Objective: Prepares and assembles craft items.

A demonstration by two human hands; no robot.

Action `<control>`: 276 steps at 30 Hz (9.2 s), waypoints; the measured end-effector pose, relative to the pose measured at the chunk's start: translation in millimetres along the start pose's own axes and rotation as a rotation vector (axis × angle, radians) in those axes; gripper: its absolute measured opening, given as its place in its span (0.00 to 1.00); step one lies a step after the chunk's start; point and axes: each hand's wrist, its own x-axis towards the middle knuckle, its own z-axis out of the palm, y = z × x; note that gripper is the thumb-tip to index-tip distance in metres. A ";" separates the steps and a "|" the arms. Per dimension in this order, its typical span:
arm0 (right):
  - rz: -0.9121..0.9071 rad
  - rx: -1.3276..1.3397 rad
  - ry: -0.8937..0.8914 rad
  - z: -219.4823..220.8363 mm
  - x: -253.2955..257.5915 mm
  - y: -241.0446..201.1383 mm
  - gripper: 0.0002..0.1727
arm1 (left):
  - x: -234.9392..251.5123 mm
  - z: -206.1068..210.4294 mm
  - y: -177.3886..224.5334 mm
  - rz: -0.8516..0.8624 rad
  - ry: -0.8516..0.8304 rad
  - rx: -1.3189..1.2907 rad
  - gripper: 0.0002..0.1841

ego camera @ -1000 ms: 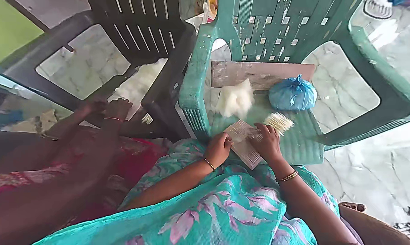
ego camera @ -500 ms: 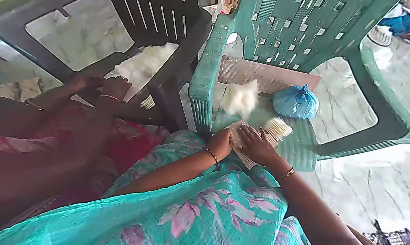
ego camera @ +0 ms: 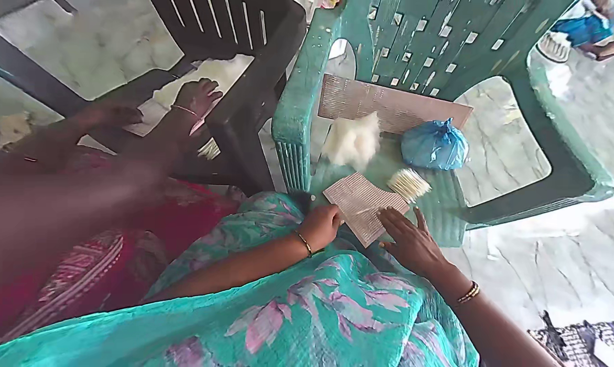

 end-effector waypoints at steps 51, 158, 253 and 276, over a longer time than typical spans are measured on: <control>-0.009 0.001 0.563 27.9 -16.9 -49.8 0.16 | -12.0 5.4 -11.2 0.120 -0.006 0.124 0.18; 0.490 1.529 0.449 4.3 69.3 -77.0 0.05 | 32.9 1.2 -50.4 0.441 0.430 -0.587 0.19; 0.441 0.841 0.319 -2.0 86.4 -45.3 0.31 | 25.8 -13.5 -34.6 0.153 0.085 -0.356 0.13; 0.431 0.596 0.458 0.2 88.9 -35.4 0.33 | 10.3 -10.5 -15.9 0.113 0.287 -0.066 0.18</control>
